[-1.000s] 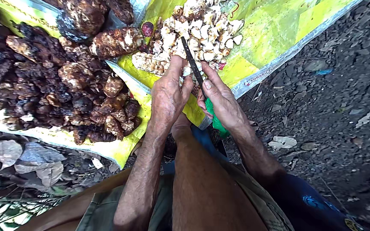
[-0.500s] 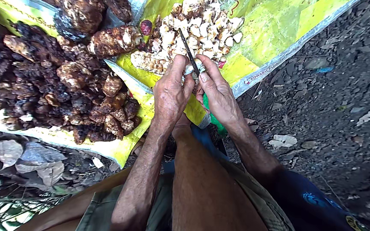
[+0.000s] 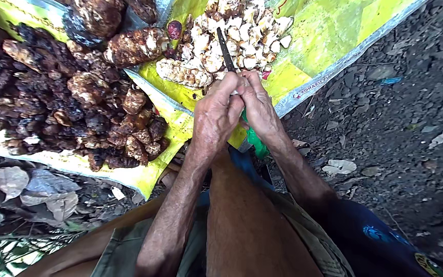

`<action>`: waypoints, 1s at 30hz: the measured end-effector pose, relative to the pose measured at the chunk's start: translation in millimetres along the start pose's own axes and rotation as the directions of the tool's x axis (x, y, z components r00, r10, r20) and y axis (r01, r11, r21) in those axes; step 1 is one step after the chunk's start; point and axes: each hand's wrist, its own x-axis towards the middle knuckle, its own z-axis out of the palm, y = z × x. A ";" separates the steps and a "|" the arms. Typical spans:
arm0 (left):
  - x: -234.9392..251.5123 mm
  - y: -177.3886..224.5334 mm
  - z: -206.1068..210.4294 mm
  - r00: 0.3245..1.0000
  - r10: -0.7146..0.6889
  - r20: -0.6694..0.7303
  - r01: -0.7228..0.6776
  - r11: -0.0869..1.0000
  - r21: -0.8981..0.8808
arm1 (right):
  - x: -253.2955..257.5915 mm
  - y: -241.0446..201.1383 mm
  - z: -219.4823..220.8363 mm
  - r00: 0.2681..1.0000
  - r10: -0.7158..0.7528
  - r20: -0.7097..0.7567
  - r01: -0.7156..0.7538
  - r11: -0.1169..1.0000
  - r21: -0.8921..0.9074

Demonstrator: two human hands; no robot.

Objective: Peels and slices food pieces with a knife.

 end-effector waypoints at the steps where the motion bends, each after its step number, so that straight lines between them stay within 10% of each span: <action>1: 0.3 4.8 -0.1 1.000 -0.013 -0.008 0.013 0.999 -0.029 | -4.8 -0.5 -0.7 0.999 0.034 -0.007 -0.034 0.999 0.024; 6: 6.9 -7.4 -6.7 0.984 -0.173 0.045 0.178 0.937 -0.301 | 0.7 -1.6 -14.4 1.000 -0.013 0.003 0.012 0.981 0.192; 14: 15.4 -32.9 -17.3 0.941 -0.167 0.296 0.340 0.437 -0.833 | 1.3 -3.2 -17.5 0.999 -0.038 0.025 0.027 0.938 0.344; 30: 22.2 -42.0 -15.2 0.944 -0.224 0.242 0.320 0.445 -0.837 | 10.4 -6.0 -17.3 0.975 -0.213 -0.065 0.211 0.977 -0.034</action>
